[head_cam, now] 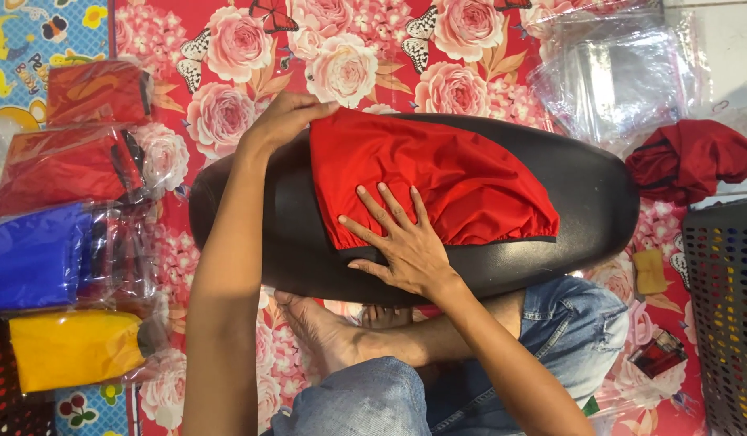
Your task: Fitting a red fabric cover onto a mold, smoothing it with a sponge, and folding it for packaging.
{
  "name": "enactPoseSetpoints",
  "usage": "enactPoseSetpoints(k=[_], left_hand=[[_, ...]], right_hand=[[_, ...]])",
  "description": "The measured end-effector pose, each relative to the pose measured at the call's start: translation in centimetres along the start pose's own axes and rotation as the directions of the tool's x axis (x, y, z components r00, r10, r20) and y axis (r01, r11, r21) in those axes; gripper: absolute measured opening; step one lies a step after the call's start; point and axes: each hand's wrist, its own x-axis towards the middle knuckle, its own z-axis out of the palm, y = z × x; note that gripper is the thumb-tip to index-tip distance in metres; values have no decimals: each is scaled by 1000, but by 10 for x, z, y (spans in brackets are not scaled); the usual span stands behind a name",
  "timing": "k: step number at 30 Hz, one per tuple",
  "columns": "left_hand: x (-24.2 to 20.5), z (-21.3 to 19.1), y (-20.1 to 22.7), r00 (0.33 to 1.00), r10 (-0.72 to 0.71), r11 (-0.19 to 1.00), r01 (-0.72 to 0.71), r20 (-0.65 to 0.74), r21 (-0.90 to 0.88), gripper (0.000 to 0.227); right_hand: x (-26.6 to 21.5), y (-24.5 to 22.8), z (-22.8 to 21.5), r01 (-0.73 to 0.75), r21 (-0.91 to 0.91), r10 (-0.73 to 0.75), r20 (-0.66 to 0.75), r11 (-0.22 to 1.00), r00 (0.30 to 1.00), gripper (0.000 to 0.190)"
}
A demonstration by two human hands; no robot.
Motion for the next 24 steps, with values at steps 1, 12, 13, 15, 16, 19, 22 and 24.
enactPoseSetpoints(k=[1, 12, 13, 15, 16, 19, 22, 24], left_hand=[[14, -1, -20, 997, 25, 999, -23, -71, 34, 35], [-116, 22, 68, 820, 255, 956, -136, -512, 259, 49], [-141, 30, 69, 838, 204, 970, -104, -505, 220, 43], [-184, 50, 72, 851, 155, 980, -71, -501, 184, 38], [-201, 61, 74, 878, 52, 991, 14, -476, 135, 41], [-230, 84, 59, 893, -93, 984, 151, -440, 98, 48], [-236, 94, 50, 897, -134, 972, 201, -422, 120, 54], [-246, 99, 55, 907, -154, 967, 220, -392, 128, 55]], right_hand=[[0, 0, 0, -4, 10, 4, 4, 1000, 1000, 75], [-3, -1, 4, -7, 9, 7, -55, 1000, 998, 77], [-4, -2, 3, -4, 18, 6, -78, 1000, 997, 78], [-5, -2, 3, 5, 26, -2, -105, 1000, 994, 79], [-6, -2, 3, 3, 43, 4, -147, 999, 989, 80], [-18, -3, 1, 45, 154, 20, -396, 987, 918, 72], [-38, 14, -7, 26, 190, 115, -692, 982, 712, 42], [-66, 32, -15, -77, 168, 180, -775, 983, 606, 22]])
